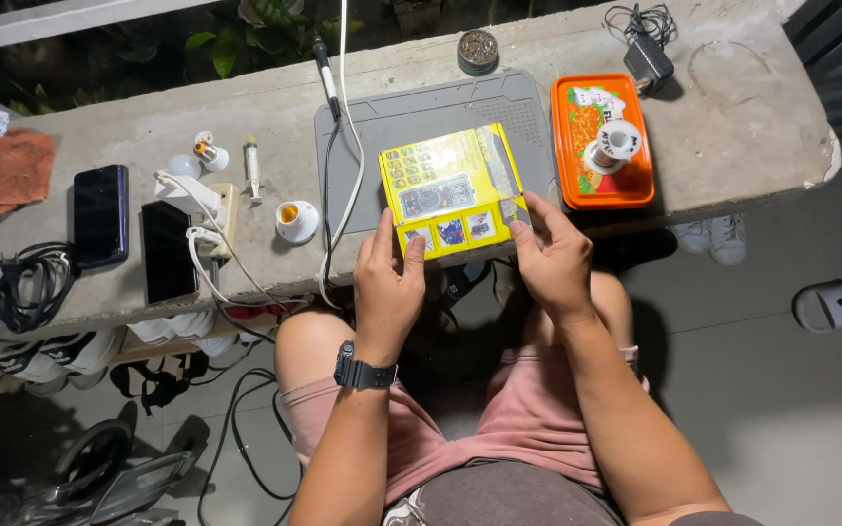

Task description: Assembling and testing an LED bulb by fitting a circuit board into the housing and checking components with a multimeter.

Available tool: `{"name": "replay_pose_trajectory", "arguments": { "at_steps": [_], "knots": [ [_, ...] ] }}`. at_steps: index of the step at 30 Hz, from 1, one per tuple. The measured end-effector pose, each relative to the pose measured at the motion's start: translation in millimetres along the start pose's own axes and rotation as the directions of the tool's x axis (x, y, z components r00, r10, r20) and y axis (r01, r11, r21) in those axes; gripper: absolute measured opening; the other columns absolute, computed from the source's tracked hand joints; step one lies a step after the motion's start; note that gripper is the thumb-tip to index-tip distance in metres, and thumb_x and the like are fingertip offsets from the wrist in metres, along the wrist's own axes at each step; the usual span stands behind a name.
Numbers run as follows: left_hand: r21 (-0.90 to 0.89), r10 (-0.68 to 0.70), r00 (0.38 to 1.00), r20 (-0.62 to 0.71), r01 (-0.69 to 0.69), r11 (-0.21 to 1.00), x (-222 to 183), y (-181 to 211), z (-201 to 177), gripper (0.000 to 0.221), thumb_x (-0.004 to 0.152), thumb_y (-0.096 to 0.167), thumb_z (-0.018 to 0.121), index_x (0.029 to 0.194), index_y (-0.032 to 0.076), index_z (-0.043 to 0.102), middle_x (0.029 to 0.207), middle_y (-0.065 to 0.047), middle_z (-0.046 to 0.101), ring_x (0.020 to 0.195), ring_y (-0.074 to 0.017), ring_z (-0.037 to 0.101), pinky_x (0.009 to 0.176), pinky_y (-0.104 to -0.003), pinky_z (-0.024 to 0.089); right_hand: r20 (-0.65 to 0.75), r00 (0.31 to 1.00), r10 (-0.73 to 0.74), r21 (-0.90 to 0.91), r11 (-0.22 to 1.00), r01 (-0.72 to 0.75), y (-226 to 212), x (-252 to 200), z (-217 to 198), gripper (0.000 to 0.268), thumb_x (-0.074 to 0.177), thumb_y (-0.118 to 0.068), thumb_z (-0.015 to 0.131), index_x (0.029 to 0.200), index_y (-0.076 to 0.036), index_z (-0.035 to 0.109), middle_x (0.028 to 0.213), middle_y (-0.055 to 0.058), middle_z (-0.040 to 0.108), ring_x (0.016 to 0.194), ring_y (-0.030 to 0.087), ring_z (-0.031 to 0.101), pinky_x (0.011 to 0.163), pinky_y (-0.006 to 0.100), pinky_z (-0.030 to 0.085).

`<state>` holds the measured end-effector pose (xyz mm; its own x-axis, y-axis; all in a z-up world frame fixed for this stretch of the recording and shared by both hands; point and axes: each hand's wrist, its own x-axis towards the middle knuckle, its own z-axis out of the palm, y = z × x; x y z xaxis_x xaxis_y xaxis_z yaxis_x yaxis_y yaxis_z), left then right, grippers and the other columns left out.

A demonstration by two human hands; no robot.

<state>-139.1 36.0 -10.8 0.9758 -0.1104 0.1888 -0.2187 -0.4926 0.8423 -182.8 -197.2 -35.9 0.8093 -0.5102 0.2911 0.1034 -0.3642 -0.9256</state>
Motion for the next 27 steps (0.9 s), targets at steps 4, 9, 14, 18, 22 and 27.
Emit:
{"name": "replay_pose_trajectory", "arguments": {
  "at_steps": [4, 9, 14, 18, 22, 27],
  "knots": [
    [0.049, -0.004, 1.0, 0.002, 0.004, 0.999, 3, -7, 3, 0.069, 0.117, 0.034, 0.072, 0.173, -0.001, 0.053, 0.13, -0.031, 0.073, 0.12, -0.0537, 0.077, 0.092, -0.057, 0.07, -0.016, 1.0, 0.012, 0.003, 1.0, -0.012, 8, -2, 4, 0.043, 0.109, -0.006, 0.084, 0.151, -0.004, 0.077, 0.138, 0.031, 0.08, 0.134, 0.043, 0.073, 0.1, 0.047, 0.067],
    [0.169, 0.09, 0.996, -0.008, -0.087, 0.982, 6, -18, 9, 0.069, 0.115, 0.025, 0.073, 0.175, -0.001, 0.05, 0.124, -0.037, 0.077, 0.112, -0.06, 0.077, 0.085, -0.066, 0.068, -0.033, 0.995, -0.089, -0.094, 0.992, 0.086, 29, 2, 10, 0.05, 0.103, 0.002, 0.086, 0.15, 0.0, 0.073, 0.135, 0.031, 0.08, 0.129, 0.048, 0.076, 0.1, 0.05, 0.068],
    [0.279, 0.227, 0.973, 0.033, -0.227, 0.933, 12, -17, -1, 0.08, 0.107, 0.021, 0.083, 0.176, 0.002, 0.048, 0.145, -0.035, 0.067, 0.132, -0.059, 0.069, 0.106, -0.066, 0.061, 0.123, 0.965, -0.232, -0.241, 0.936, 0.255, 4, 15, -1, 0.07, 0.099, 0.006, 0.084, 0.165, -0.004, 0.062, 0.146, 0.031, 0.073, 0.136, 0.052, 0.071, 0.106, 0.057, 0.065],
    [0.241, 0.345, 0.922, 0.178, -0.381, 0.893, 26, 1, -16, 0.084, 0.096, 0.004, 0.09, 0.172, -0.001, 0.055, 0.173, -0.041, 0.044, 0.153, -0.0715, 0.049, 0.119, -0.075, 0.051, 0.24, 0.912, -0.331, -0.329, 0.856, 0.398, 12, 29, -2, 0.063, 0.099, 0.003, 0.083, 0.159, -0.012, 0.074, 0.148, 0.023, 0.075, 0.145, 0.048, 0.069, 0.119, 0.058, 0.057],
    [0.333, 0.42, 0.906, 0.059, -0.414, 0.847, 47, -63, 18, 0.066, 0.094, 0.002, 0.086, 0.158, 0.011, 0.072, 0.164, -0.021, 0.055, 0.147, -0.0541, 0.062, 0.117, -0.064, 0.057, 0.133, 0.927, -0.351, -0.385, 0.843, 0.375, 46, 36, 11, 0.058, 0.096, 0.0, 0.086, 0.15, -0.023, 0.081, 0.134, 0.006, 0.076, 0.132, 0.033, 0.077, 0.111, 0.047, 0.063],
    [0.261, 0.496, 0.86, -0.121, -0.455, 0.852, 43, -70, 22, 0.059, 0.096, 0.022, 0.093, 0.153, 0.021, 0.078, 0.163, -0.011, 0.063, 0.132, -0.0419, 0.073, 0.102, -0.055, 0.061, 0.234, 0.907, -0.351, -0.482, 0.768, 0.422, 30, 40, 3, 0.044, 0.097, -0.01, 0.089, 0.14, -0.019, 0.082, 0.125, 0.008, 0.073, 0.125, 0.035, 0.079, 0.105, 0.048, 0.065]
  ]
}}
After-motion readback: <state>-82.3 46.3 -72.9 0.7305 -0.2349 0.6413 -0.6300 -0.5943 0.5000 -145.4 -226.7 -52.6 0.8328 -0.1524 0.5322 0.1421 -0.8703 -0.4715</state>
